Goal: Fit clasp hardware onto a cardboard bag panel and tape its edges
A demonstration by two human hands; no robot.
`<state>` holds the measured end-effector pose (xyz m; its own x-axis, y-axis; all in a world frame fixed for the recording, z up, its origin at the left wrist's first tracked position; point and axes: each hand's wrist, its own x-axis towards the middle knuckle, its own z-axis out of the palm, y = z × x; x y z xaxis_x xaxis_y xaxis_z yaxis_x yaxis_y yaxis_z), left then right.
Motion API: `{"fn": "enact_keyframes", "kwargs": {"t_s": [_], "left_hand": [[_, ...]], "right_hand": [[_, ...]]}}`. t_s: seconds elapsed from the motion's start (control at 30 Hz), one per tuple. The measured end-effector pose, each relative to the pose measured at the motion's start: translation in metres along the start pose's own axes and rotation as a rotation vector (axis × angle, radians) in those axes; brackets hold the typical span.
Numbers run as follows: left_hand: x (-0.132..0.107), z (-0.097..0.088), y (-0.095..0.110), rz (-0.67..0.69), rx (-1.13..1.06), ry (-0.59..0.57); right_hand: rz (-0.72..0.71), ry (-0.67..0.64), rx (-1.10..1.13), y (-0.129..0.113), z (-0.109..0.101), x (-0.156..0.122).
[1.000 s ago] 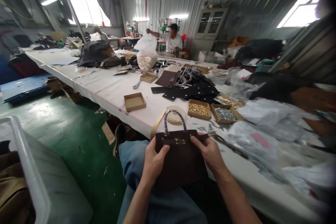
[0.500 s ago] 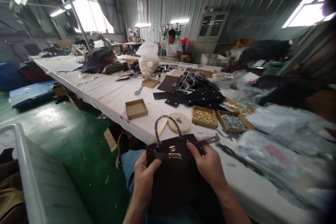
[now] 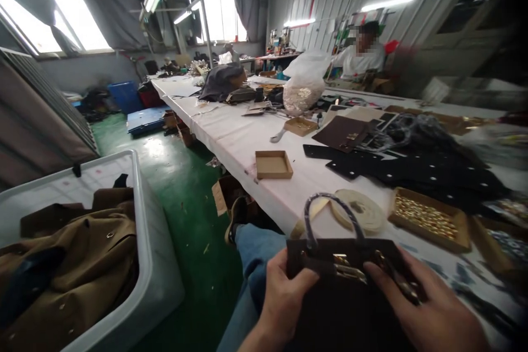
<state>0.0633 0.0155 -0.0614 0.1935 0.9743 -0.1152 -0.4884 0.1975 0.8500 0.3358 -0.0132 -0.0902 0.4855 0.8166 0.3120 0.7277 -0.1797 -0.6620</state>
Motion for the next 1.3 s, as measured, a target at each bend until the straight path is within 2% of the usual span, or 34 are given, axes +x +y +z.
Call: {"fn": "enact_keyframes", "kwargs": {"t_s": [0.07,0.13,0.23,0.33,0.4,0.5,0.57,0.67,0.87,0.97,1.1,1.3], "left_hand": [[-0.002,-0.004,0.0,0.015,0.04,-0.009],[-0.002,-0.011,-0.001,0.019,0.056,0.007],[0.001,-0.019,-0.005,-0.013,0.02,0.053],[0.002,-0.021,-0.009,-0.024,-0.039,0.067],[0.0,-0.019,-0.01,-0.001,-0.045,0.063],[-0.003,-0.017,-0.01,0.025,-0.013,0.06],[-0.007,-0.015,-0.007,0.038,0.005,0.049],[-0.016,-0.01,0.0,0.062,0.009,-0.01],[-0.035,0.005,0.005,0.089,-0.039,-0.165],[-0.038,0.007,0.002,0.137,0.053,-0.199],[-0.04,0.004,0.004,0.179,0.234,-0.231],[-0.048,0.0,0.006,0.21,0.236,-0.227]], "right_hand": [[-0.004,-0.059,-0.022,-0.012,-0.002,-0.003],[-0.074,-0.077,-0.037,-0.029,-0.006,-0.007],[-0.256,0.023,-0.105,-0.056,-0.008,-0.022],[-0.378,0.116,-0.082,-0.083,-0.002,-0.05],[-0.446,0.076,-0.008,-0.098,0.006,-0.073],[-0.526,-0.061,0.088,-0.114,0.022,-0.102],[-0.505,-0.087,0.107,-0.12,0.029,-0.114],[-0.409,-0.043,0.128,-0.124,0.033,-0.121],[-0.274,0.073,0.238,-0.138,0.026,-0.121],[-0.266,0.112,0.26,-0.152,0.019,-0.116],[-0.271,0.094,0.237,-0.165,0.011,-0.111],[-0.252,0.11,0.205,-0.161,0.005,-0.116]]}}
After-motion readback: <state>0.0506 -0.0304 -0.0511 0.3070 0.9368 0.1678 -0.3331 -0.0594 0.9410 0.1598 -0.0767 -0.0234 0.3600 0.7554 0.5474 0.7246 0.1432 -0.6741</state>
